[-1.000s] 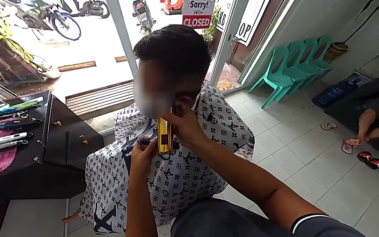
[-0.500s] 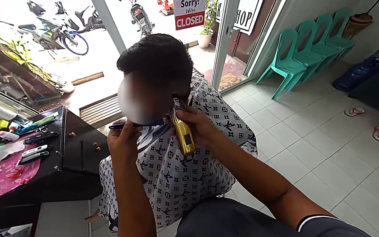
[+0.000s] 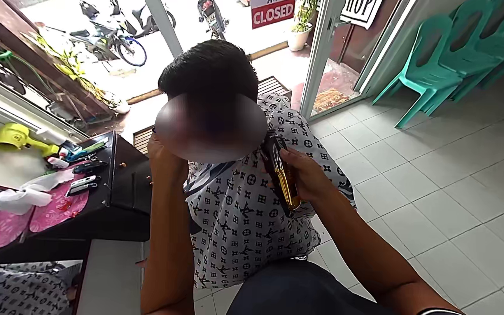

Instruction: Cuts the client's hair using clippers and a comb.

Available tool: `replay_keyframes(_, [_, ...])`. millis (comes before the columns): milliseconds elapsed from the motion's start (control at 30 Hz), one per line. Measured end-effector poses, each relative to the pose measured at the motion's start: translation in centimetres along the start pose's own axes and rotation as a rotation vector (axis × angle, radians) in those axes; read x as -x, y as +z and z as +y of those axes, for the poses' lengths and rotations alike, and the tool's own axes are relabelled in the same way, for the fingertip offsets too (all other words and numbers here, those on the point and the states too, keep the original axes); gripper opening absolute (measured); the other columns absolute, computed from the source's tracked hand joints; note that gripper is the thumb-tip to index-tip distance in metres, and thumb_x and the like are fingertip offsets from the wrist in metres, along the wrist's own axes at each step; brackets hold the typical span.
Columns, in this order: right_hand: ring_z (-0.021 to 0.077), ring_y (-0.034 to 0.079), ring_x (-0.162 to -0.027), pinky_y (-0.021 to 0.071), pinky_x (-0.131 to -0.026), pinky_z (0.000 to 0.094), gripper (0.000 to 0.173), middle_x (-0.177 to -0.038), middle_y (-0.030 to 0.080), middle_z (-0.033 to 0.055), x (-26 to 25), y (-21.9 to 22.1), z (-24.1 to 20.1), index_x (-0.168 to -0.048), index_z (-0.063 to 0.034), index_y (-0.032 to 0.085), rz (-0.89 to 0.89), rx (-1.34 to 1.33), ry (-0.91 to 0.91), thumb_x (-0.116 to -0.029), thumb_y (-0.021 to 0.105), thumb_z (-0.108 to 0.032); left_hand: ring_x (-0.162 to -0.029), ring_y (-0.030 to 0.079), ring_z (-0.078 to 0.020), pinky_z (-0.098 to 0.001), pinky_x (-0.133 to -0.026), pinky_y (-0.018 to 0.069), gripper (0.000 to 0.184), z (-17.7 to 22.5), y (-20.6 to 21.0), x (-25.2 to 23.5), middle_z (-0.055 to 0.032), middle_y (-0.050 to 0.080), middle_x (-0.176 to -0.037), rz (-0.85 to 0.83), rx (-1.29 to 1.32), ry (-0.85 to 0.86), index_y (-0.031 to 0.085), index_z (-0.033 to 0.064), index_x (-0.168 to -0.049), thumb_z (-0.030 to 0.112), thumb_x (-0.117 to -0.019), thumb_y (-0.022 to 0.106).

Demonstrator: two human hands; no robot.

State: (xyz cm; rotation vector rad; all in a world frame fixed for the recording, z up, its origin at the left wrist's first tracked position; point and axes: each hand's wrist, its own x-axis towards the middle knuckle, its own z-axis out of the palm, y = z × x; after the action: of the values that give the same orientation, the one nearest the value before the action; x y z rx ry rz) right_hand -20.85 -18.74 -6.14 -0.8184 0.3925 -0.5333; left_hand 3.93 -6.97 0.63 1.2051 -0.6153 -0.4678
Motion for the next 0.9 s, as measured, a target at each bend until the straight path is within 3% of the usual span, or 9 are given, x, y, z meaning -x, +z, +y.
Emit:
replay_keyframes(67, [0.0264,0.073,-0.09,0.0644,-0.075,0.0424,0.03,-0.104,0.07,0.0145,-0.6,0.2,-0.3,-0.131,-0.008,0.054,-0.049,0.018,-0.015,-0.1055,0.047,-0.022,-0.075,0.074,-0.0092,-0.0231,-0.066,0.0617,0.005,0.3,0.6,0.4,-0.0007,0.076,-0.092,-0.005,-0.108,0.038,0.056,0.0113,-0.106,0.012,-0.1036,0.06])
replay_keyframes(200, [0.0258,0.073,-0.089,0.0642,-0.072,0.0427,0.032,-0.106,0.07,0.0138,-1.9,0.6,-0.1,-0.131,-0.0088,0.054,-0.067,-0.006,-0.068,-0.1029,0.051,-0.024,-0.08,0.075,-0.0117,-0.0225,-0.066,0.0615,0.008,-0.5,4.0,1.9,-0.0038,0.076,-0.097,0.009,-0.028,0.193,0.052,0.0112,-0.107,0.011,-0.1037,0.06])
replay_keyframes(333, [0.0256,0.073,-0.089,0.0643,-0.073,0.0436,0.03,-0.105,0.07,0.0133,-2.4,0.1,-0.3,-0.129,-0.0091,0.055,-0.081,-0.012,-0.088,-0.1035,0.052,-0.025,-0.079,0.075,-0.0119,-0.0305,-0.074,0.0653,0.024,-2.3,3.4,2.9,0.0005,0.073,-0.091,-0.015,-0.4,0.296,0.052,0.0071,-0.109,0.013,-0.0965,0.071])
replay_keyframes(400, [0.0248,0.073,-0.085,0.0641,-0.071,0.0422,0.033,-0.102,0.07,0.0133,-2.7,-0.4,-0.5,-0.132,-0.0082,0.054,-0.095,0.042,-0.057,-0.1023,0.053,-0.023,-0.073,0.072,-0.0098,-0.0292,-0.07,0.0634,0.032,-2.5,2.3,3.9,-0.0009,0.072,-0.091,-0.168,-0.603,0.202,0.052,0.0066,-0.12,0.017,-0.0969,0.071])
replay_keyframes(467, [0.0246,0.072,-0.082,0.0638,-0.07,0.0416,0.034,-0.101,0.07,0.0142,-3.2,-0.5,-0.8,-0.132,-0.0063,0.054,-0.113,0.087,-0.02,-0.1013,0.055,-0.021,-0.066,0.07,-0.0127,-0.0319,-0.062,0.0616,0.047,-2.9,2.3,4.4,-0.0039,0.073,-0.094,-0.344,-0.78,0.135,0.049,0.0143,-0.136,0.019,-0.0956,0.072])
replay_keyframes(533, [0.0256,0.073,-0.083,0.0642,-0.069,0.0421,0.036,-0.102,0.07,0.0155,-4.2,-0.5,-0.8,-0.132,-0.0052,0.055,-0.151,0.079,-0.003,-0.1002,0.059,-0.02,-0.068,0.071,-0.0157,-0.0373,-0.063,0.0631,0.067,-3.4,2.9,4.2,-0.006,0.072,-0.105,-0.468,-0.968,0.151,0.039,0.0228,-0.153,0.023,-0.0955,0.072])
replay_keyframes(567, [0.0262,0.073,-0.084,0.064,-0.07,0.0432,0.036,-0.103,0.07,0.016,-4.6,-0.4,-0.8,-0.132,-0.005,0.055,-0.167,0.069,0.007,-0.0996,0.061,-0.019,-0.065,0.071,-0.0174,-0.0401,-0.061,0.0619,0.072,-3.6,3.1,4.0,-0.0067,0.074,-0.096,-0.48,-1.059,0.179,0.035,0.0247,-0.157,0.025,-0.0956,0.072])
replay_keyframes(700, [0.0251,0.072,-0.083,0.0638,-0.07,0.0413,0.033,-0.101,0.07,0.015,-5.5,-0.2,-0.9,-0.131,-0.0049,0.054,-0.202,0.107,0.055,-0.1008,0.061,-0.017,-0.058,0.067,-0.0209,-0.046,-0.058,0.0571,0.07,-4.1,2.2,4.1,-0.0074,0.07,-0.075,-0.458,-1.213,0.229,0.038,0.0243,-0.157,0.027,-0.0953,0.07])
replay_keyframes(900, [0.0246,0.072,-0.085,0.0635,-0.07,0.0404,0.047,-0.109,0.068,0.015,-6.0,0.5,-0.5,-0.14,-0.0058,0.049,-0.206,0.164,-0.051,-0.097,0.066,-0.014,-0.057,0.067,-0.0163,-0.0396,-0.058,0.0582,0.071,-5.3,0.6,4.6,-0.007,0.071,-0.077,-0.423,-1.136,0.158,0.038,0.0233,-0.157,0.027,-0.0942,0.071])
